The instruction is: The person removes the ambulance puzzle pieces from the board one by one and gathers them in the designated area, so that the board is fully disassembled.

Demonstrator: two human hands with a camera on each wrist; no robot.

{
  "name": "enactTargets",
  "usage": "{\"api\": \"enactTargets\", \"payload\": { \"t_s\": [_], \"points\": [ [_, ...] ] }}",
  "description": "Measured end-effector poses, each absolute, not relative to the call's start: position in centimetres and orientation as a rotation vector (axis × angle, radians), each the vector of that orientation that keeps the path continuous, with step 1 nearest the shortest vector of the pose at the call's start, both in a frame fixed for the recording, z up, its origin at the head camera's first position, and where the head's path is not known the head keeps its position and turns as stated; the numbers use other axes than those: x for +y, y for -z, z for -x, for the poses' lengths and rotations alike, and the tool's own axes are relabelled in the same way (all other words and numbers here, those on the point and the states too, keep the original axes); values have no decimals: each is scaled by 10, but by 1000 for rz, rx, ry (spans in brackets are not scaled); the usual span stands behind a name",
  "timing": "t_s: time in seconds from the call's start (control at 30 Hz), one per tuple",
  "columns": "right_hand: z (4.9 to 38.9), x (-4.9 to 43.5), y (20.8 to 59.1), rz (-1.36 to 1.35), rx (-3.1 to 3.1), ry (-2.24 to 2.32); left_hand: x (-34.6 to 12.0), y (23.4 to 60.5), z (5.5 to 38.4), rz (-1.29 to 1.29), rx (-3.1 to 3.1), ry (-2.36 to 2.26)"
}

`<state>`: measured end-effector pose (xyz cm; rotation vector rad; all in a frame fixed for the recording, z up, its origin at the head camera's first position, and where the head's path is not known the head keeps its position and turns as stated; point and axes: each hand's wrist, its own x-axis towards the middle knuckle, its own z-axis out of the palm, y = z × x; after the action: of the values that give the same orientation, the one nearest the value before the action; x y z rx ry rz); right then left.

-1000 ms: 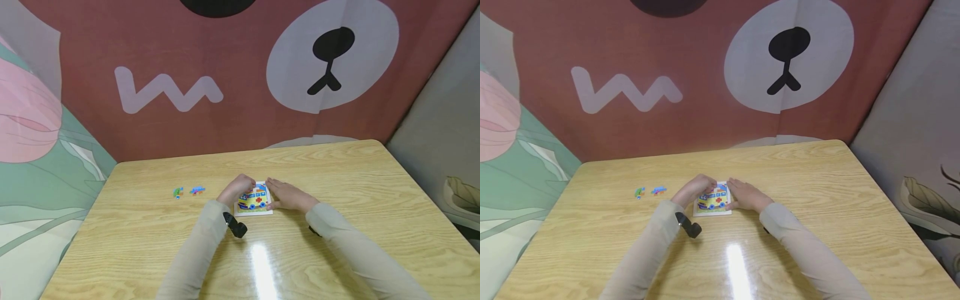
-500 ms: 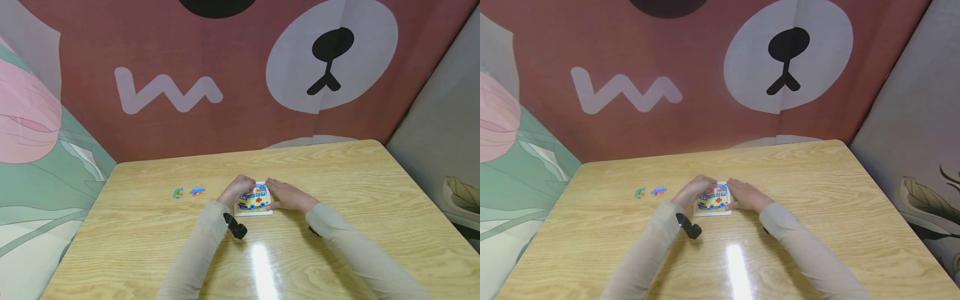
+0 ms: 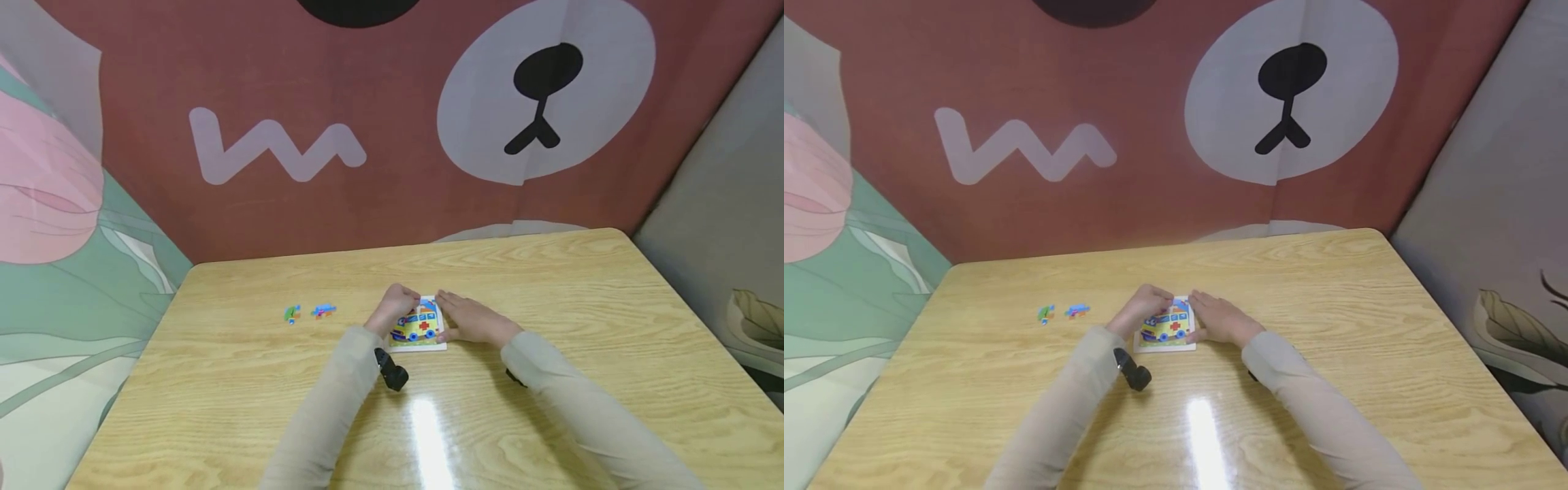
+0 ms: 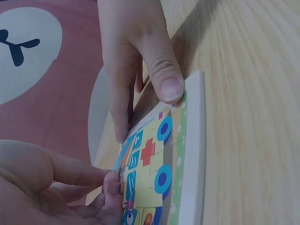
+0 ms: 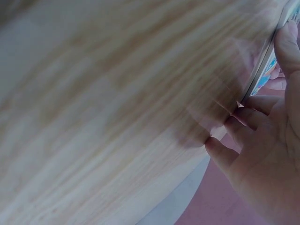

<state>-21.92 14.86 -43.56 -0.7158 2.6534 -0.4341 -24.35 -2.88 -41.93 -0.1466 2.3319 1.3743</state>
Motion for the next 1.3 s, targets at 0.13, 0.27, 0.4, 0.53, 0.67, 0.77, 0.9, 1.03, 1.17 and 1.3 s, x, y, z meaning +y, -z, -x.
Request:
{"api": "enactTargets", "payload": {
  "t_s": [0.13, 0.27, 0.4, 0.53, 0.67, 0.77, 0.9, 1.03, 1.17, 1.3],
  "points": [
    [219, 149, 435, 711, 2648, 434, -29, 419, 244, 132, 2330, -1402],
    [219, 148, 435, 709, 2647, 437, -31, 421, 244, 115, 2320, -1431],
    [220, 149, 436, 713, 2652, 435, -33, 423, 244, 78, 2317, -1457],
    [220, 150, 437, 706, 2661, 443, -33, 425, 242, 39, 2345, -1461],
    [218, 149, 436, 703, 2662, 471, -32, 428, 242, 22, 2391, -1460],
    [217, 149, 435, 703, 2665, 477, -33, 430, 242, 12, 2433, -1473],
    [217, 148, 433, 724, 2670, 467, -35, 429, 243, 25, 2451, -1537],
    [218, 148, 431, 778, 2643, 483, -41, 427, 244, 25, 2398, -1644],
    [216, 147, 428, 800, 2580, 495, -51, 426, 244, 7, 2389, -1678],
    [213, 147, 426, 783, 2545, 503, -62, 425, 245, -8, 2425, -1659]
  ]
}}
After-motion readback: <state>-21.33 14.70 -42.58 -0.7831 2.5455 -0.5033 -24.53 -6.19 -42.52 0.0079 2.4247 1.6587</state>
